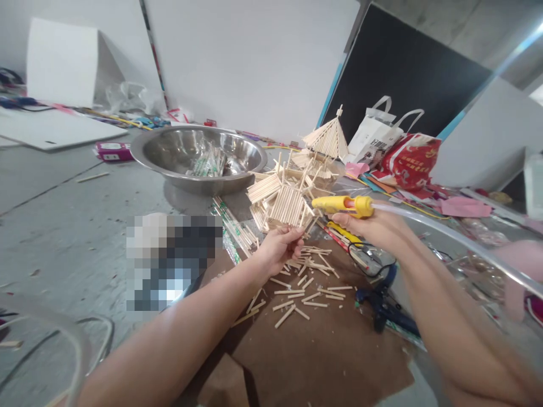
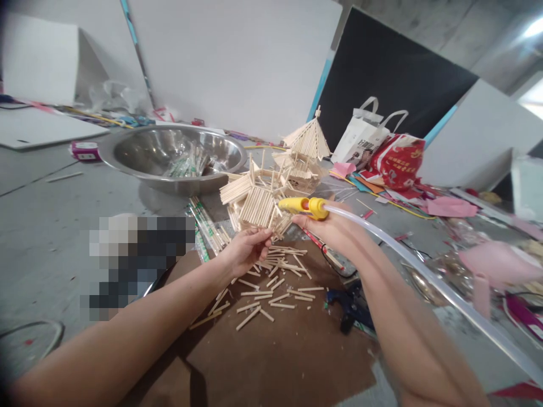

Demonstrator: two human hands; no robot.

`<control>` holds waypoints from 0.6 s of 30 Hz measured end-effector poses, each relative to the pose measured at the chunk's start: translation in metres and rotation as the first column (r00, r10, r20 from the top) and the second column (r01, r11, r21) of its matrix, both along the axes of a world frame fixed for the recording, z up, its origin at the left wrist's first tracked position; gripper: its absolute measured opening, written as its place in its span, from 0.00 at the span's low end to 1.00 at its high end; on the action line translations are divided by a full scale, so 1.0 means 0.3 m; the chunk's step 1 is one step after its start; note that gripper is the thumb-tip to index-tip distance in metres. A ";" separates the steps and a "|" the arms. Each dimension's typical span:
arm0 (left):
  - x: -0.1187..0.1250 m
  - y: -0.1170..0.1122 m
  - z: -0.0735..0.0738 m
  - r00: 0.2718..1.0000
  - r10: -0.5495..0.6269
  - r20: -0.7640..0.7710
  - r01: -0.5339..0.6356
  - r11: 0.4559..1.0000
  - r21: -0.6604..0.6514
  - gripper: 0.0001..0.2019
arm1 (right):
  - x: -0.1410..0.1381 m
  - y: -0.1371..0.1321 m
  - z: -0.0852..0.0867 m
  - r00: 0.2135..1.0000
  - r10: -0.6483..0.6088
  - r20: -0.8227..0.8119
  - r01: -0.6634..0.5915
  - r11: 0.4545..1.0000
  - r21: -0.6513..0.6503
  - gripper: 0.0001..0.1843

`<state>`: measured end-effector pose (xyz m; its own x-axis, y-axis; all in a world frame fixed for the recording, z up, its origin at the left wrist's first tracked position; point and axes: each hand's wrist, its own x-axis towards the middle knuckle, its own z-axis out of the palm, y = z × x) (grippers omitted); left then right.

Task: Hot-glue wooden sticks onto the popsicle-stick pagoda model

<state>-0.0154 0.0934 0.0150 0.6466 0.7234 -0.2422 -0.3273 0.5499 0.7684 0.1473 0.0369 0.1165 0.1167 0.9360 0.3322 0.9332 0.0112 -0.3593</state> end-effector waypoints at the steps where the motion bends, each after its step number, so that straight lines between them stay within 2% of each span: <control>1: -0.001 -0.004 -0.004 1.000 -0.001 0.000 0.001 1.000 0.001 0.07 | -0.004 0.001 0.005 1.000 0.003 0.013 -0.003 1.000 -0.018 0.18; 4: -0.004 -0.013 -0.014 1.000 0.001 0.000 -0.001 1.000 0.006 0.07 | -0.013 0.006 0.016 0.999 0.013 0.036 -0.011 0.998 -0.069 0.19; 10: -0.008 -0.018 -0.028 1.000 -0.004 -0.009 0.004 0.999 0.054 0.10 | -0.019 0.020 0.026 0.995 0.076 0.071 -0.069 0.993 -0.098 0.20; 13: -0.008 -0.022 -0.028 1.000 0.008 -0.014 -0.008 0.998 0.063 0.10 | -0.017 0.021 0.027 0.993 0.067 0.096 -0.058 0.994 -0.092 0.20; 18: -0.010 -0.023 -0.027 1.000 0.014 -0.016 -0.013 0.999 0.048 0.09 | -0.014 0.024 0.026 0.996 0.079 0.048 -0.074 0.993 -0.096 0.20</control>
